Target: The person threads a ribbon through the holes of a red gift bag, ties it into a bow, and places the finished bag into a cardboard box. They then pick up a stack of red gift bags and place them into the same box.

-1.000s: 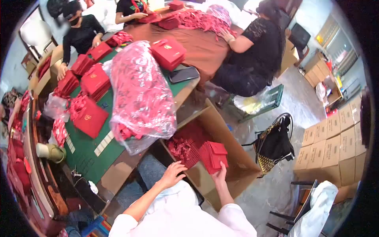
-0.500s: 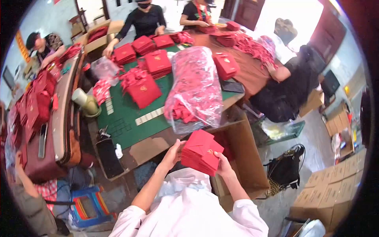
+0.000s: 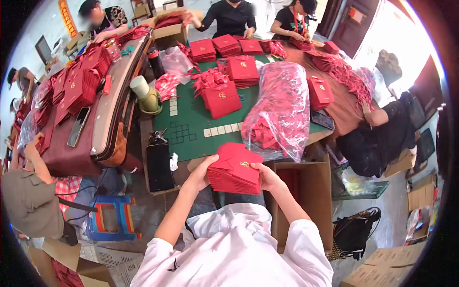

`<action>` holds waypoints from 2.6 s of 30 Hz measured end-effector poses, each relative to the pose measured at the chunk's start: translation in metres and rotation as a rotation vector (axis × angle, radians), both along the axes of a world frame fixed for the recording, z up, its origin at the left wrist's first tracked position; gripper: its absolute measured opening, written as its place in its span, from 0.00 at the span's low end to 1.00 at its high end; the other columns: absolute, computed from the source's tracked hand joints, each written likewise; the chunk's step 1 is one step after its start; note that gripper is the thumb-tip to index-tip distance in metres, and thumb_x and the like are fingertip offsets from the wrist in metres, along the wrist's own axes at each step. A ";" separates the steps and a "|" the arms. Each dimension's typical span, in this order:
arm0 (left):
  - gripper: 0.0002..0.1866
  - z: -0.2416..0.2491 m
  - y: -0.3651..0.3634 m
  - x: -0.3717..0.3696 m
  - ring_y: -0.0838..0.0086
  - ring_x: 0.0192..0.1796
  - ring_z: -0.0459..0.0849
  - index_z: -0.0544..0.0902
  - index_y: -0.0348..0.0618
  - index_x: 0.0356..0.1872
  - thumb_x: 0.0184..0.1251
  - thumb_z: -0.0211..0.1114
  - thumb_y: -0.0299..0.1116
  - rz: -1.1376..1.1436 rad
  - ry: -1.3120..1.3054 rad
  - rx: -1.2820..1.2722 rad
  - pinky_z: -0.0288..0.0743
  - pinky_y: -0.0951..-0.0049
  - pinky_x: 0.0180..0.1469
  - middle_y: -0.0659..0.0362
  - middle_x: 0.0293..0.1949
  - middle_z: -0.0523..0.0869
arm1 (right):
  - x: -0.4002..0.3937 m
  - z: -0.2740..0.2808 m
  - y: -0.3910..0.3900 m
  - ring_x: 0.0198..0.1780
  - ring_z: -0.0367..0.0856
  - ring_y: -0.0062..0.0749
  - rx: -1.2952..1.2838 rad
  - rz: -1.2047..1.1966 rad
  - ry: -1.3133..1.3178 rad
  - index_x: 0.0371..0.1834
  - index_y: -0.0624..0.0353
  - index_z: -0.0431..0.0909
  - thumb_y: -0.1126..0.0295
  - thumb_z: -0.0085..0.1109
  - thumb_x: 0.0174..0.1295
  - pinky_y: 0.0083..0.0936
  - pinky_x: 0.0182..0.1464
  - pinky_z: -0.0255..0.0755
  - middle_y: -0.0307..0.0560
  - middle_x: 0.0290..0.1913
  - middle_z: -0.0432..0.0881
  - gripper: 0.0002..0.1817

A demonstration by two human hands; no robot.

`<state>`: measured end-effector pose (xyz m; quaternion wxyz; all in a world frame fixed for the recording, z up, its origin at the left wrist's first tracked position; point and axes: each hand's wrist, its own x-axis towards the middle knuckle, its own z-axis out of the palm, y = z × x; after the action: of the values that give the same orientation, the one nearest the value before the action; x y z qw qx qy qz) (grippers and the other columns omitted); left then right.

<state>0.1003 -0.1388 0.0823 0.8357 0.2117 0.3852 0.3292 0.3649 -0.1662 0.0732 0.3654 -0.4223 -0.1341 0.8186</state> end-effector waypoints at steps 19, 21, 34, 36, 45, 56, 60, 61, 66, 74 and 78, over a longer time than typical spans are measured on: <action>0.52 -0.004 0.062 -0.050 0.67 0.71 0.67 0.53 0.38 0.76 0.52 0.77 0.28 0.174 0.331 0.771 0.58 0.65 0.74 0.52 0.69 0.68 | -0.071 -0.005 0.108 0.63 0.74 0.26 0.838 0.078 -0.276 0.70 0.64 0.61 0.72 0.63 0.67 0.27 0.65 0.69 0.46 0.63 0.75 0.30; 0.52 -0.014 0.066 -0.056 0.67 0.72 0.66 0.53 0.38 0.75 0.51 0.78 0.27 0.183 0.368 0.801 0.57 0.65 0.74 0.52 0.69 0.68 | -0.075 0.001 0.111 0.65 0.71 0.27 0.828 0.122 -0.355 0.72 0.64 0.57 0.75 0.63 0.66 0.28 0.67 0.67 0.47 0.65 0.73 0.34; 0.59 -0.043 0.045 -0.028 0.65 0.75 0.61 0.44 0.40 0.78 0.47 0.76 0.26 0.327 0.423 1.002 0.54 0.63 0.76 0.50 0.72 0.62 | -0.073 -0.039 0.093 0.64 0.71 0.29 0.787 0.044 -0.282 0.72 0.56 0.51 0.83 0.64 0.58 0.31 0.68 0.66 0.45 0.64 0.71 0.41; 0.54 -0.050 0.047 -0.029 0.65 0.72 0.65 0.53 0.41 0.76 0.47 0.77 0.27 0.356 0.505 1.026 0.58 0.62 0.74 0.51 0.69 0.66 | -0.075 -0.040 0.094 0.64 0.72 0.29 0.821 0.037 -0.287 0.72 0.56 0.53 0.82 0.65 0.58 0.31 0.67 0.66 0.45 0.63 0.73 0.41; 0.33 -0.056 0.053 -0.030 0.73 0.53 0.81 0.73 0.40 0.56 0.49 0.80 0.28 0.456 0.529 0.953 0.75 0.68 0.60 0.59 0.48 0.82 | -0.073 -0.027 0.103 0.60 0.75 0.27 0.834 0.046 -0.347 0.65 0.62 0.66 0.79 0.69 0.58 0.27 0.65 0.68 0.45 0.60 0.76 0.32; 0.30 0.031 0.110 -0.081 0.58 0.50 0.79 0.75 0.44 0.46 0.36 0.76 0.23 0.607 1.511 1.488 0.70 0.58 0.53 0.57 0.45 0.83 | -0.093 -0.038 0.121 0.63 0.75 0.30 0.885 -0.044 -0.619 0.59 0.60 0.75 0.74 0.66 0.63 0.26 0.57 0.76 0.44 0.59 0.78 0.21; 0.29 0.004 0.134 -0.090 0.57 0.52 0.77 0.74 0.45 0.46 0.36 0.72 0.21 0.469 1.719 1.547 0.66 0.56 0.55 0.57 0.47 0.82 | -0.094 -0.047 0.098 0.56 0.80 0.28 0.855 -0.075 -0.722 0.53 0.62 0.79 0.75 0.63 0.64 0.24 0.53 0.76 0.42 0.54 0.82 0.14; 0.29 -0.005 0.137 -0.091 0.57 0.52 0.77 0.74 0.44 0.46 0.36 0.72 0.21 0.428 1.762 1.553 0.66 0.56 0.55 0.57 0.48 0.82 | -0.091 -0.053 0.093 0.56 0.81 0.28 0.839 -0.088 -0.749 0.52 0.62 0.79 0.76 0.63 0.64 0.24 0.53 0.77 0.42 0.52 0.83 0.14; 0.23 -0.041 0.121 -0.078 0.58 0.54 0.76 0.76 0.45 0.47 0.44 0.66 0.20 0.210 1.858 1.590 0.68 0.56 0.55 0.57 0.51 0.80 | -0.083 -0.076 0.082 0.51 0.82 0.27 0.796 -0.136 -0.714 0.50 0.62 0.80 0.77 0.61 0.64 0.25 0.53 0.77 0.42 0.47 0.85 0.12; 0.25 -0.046 0.103 -0.065 0.58 0.55 0.74 0.75 0.42 0.59 0.57 0.60 0.28 0.012 2.091 1.537 0.70 0.57 0.57 0.54 0.56 0.77 | -0.101 -0.065 0.101 0.47 0.83 0.25 0.780 -0.115 -0.756 0.54 0.62 0.78 0.74 0.59 0.67 0.24 0.51 0.77 0.44 0.47 0.85 0.13; 0.28 -0.045 0.103 -0.065 0.57 0.54 0.74 0.76 0.42 0.59 0.52 0.63 0.26 0.098 2.002 1.564 0.70 0.57 0.55 0.54 0.54 0.77 | -0.124 -0.066 0.129 0.52 0.82 0.31 0.757 -0.047 -0.669 0.62 0.65 0.72 0.66 0.61 0.69 0.26 0.52 0.77 0.51 0.54 0.83 0.22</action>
<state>0.0354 -0.0360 0.0377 -0.1797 0.7872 0.5568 0.1950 0.2408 -0.0370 0.0075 0.4482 -0.5021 -0.5218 0.5241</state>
